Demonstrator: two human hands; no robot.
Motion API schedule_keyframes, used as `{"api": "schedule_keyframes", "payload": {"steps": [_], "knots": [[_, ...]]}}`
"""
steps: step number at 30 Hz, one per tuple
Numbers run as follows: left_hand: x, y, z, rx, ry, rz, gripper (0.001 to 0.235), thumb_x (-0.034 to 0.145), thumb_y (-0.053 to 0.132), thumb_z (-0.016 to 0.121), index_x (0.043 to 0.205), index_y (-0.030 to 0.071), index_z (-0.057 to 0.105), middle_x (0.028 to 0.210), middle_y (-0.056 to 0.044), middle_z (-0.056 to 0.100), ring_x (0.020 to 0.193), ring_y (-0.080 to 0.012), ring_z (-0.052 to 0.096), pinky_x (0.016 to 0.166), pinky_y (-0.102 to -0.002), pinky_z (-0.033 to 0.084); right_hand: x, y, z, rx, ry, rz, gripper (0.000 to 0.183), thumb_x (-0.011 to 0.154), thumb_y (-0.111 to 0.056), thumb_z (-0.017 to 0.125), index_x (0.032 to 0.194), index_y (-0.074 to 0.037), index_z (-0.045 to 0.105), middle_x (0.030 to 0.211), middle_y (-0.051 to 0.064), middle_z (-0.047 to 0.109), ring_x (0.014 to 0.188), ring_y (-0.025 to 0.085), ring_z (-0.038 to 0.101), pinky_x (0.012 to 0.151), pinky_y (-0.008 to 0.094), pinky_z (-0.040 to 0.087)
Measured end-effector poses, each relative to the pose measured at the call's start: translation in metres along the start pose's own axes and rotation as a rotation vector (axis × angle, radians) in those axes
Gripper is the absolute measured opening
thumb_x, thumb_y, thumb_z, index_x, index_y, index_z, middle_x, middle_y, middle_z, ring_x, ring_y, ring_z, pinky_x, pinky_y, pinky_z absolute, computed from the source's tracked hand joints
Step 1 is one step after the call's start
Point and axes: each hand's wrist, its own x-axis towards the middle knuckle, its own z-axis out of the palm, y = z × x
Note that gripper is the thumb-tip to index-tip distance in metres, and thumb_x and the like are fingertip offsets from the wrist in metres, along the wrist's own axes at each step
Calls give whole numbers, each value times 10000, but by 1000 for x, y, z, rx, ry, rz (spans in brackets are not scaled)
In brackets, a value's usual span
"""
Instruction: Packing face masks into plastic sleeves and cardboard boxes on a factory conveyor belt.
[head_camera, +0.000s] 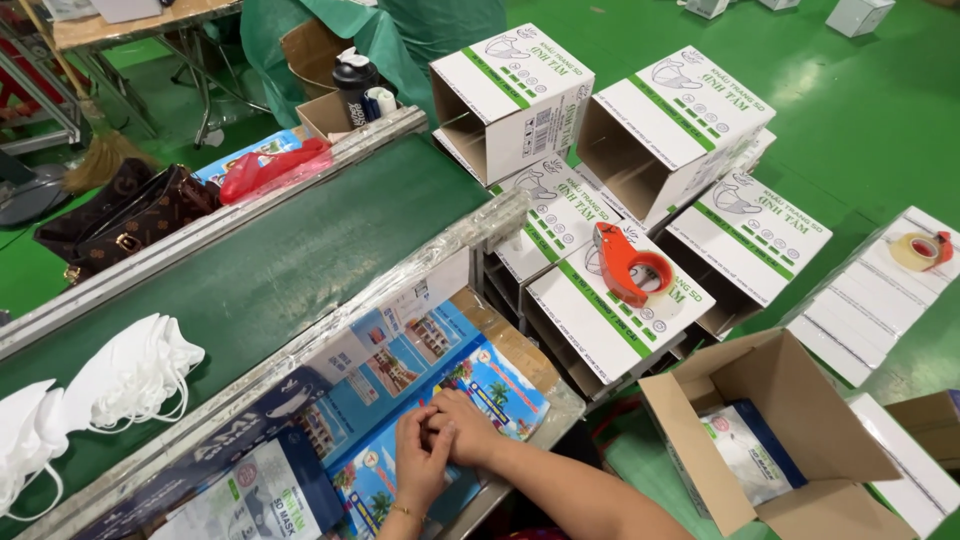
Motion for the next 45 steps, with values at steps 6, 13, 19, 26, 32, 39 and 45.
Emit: {"api": "schedule_keyframes", "payload": {"steps": [6, 13, 19, 26, 32, 39, 45], "knots": [[1, -2, 1, -3, 9, 2, 380, 847, 215, 765, 1157, 38, 635, 1138, -128, 616, 1042, -275, 611, 900, -357, 506, 1, 6, 4, -76, -36, 7, 158, 831, -248, 721, 864, -98, 684, 1028, 94, 613, 1041, 325, 556, 905, 432, 443], [-1, -7, 5, -50, 46, 6, 386, 849, 206, 774, 1165, 43, 625, 1142, -137, 597, 1041, -279, 613, 906, -358, 516, 1, 11, 5, -76, -43, -35, 159, 780, -229, 735, 821, -87, 677, 973, 108, 629, 973, 345, 575, 847, 450, 454], [-6, 17, -30, 10, -69, 54, 496, 878, 260, 753, 1282, 39, 568, 1213, -184, 570, 1120, -365, 568, 979, -419, 471, -1, 24, 22, 130, 2, -225, 164, 711, -183, 730, 819, -80, 663, 934, 130, 671, 875, 363, 615, 749, 462, 481], [29, 41, -148, 349, 283, 173, 481, 945, 275, 721, 1370, 94, 590, 1445, -187, 554, 1373, -407, 524, 1162, -467, 424, 13, -3, 16, -100, -16, -136, 141, 794, -162, 776, 766, -59, 685, 853, 123, 633, 853, 342, 597, 775, 460, 471], [139, 40, -232, 725, 426, 147, 730, 871, 330, 754, 1467, 30, 457, 1523, -264, 426, 1450, -499, 347, 1199, -559, 279, 19, -19, 10, -159, -14, -90, 132, 775, -159, 793, 766, -64, 701, 852, 106, 626, 865, 326, 595, 779, 444, 465], [235, -35, -228, 976, 48, -337, 673, 946, 282, 665, 1529, 90, 390, 1468, -223, 502, 1342, -449, 484, 1081, -520, 420, 15, -12, 10, -127, -7, -36, 130, 775, -158, 789, 763, -52, 714, 864, 99, 639, 873, 313, 610, 783, 433, 475], [175, 28, -218, -177, 137, -115, 420, 938, 96, 696, 1339, 37, 586, 1207, -109, 731, 1099, -209, 684, 971, -360, 545, 16, 22, -2, 656, -157, 544, 383, 927, -208, 664, 1296, -104, 655, 1159, 63, 718, 1094, 219, 651, 991, 383, 498]]}}
